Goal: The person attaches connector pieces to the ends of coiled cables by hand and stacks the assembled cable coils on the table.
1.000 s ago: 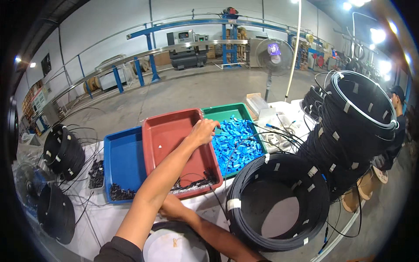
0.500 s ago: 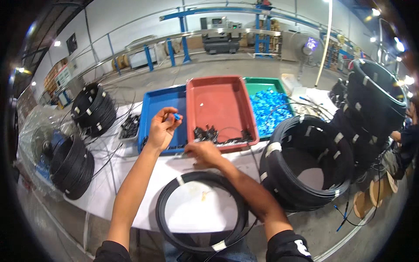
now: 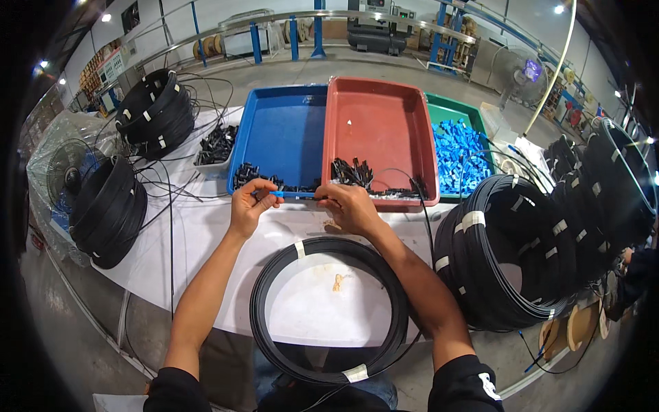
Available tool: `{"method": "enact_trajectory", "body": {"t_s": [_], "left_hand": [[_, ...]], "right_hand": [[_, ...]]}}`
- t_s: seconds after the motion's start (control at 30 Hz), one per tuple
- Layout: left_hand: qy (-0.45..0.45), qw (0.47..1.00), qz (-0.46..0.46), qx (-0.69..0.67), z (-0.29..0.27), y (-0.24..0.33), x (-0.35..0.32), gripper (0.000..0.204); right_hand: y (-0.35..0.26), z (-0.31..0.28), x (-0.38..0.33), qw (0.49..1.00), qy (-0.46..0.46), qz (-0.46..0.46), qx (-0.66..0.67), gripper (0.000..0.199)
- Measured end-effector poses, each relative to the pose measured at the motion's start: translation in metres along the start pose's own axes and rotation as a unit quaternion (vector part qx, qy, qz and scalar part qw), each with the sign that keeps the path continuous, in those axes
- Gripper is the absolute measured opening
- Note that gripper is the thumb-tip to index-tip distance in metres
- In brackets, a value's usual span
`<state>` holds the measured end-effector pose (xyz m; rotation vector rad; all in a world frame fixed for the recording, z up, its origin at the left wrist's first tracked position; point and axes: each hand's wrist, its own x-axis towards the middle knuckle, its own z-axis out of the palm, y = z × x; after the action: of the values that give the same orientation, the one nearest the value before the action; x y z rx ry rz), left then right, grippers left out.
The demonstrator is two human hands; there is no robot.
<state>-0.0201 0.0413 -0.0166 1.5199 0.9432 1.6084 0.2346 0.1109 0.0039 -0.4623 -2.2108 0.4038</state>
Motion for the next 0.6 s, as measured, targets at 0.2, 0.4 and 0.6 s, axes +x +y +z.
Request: {"method": "enact_trajectory", "body": {"t_s": [0.2,0.4,0.6], "left_hand": [[0.008,1.000,-0.006,0.026,0.004,-0.010,-0.005,0.024],[0.020,0.995,-0.067,-0.074,0.005,-0.011,-0.006,0.016],[-0.005,0.986,-0.125,-0.112,0.007,0.000,-0.008,0.012]], "right_hand": [[-0.001,-0.002,0.003,0.999,0.014,-0.043,0.014,0.021],[-0.004,-0.003,0.001,0.999,-0.016,-0.032,-0.008,0.026],[-0.005,-0.004,0.002,0.999,-0.011,-0.046,-0.016,0.028]]}}
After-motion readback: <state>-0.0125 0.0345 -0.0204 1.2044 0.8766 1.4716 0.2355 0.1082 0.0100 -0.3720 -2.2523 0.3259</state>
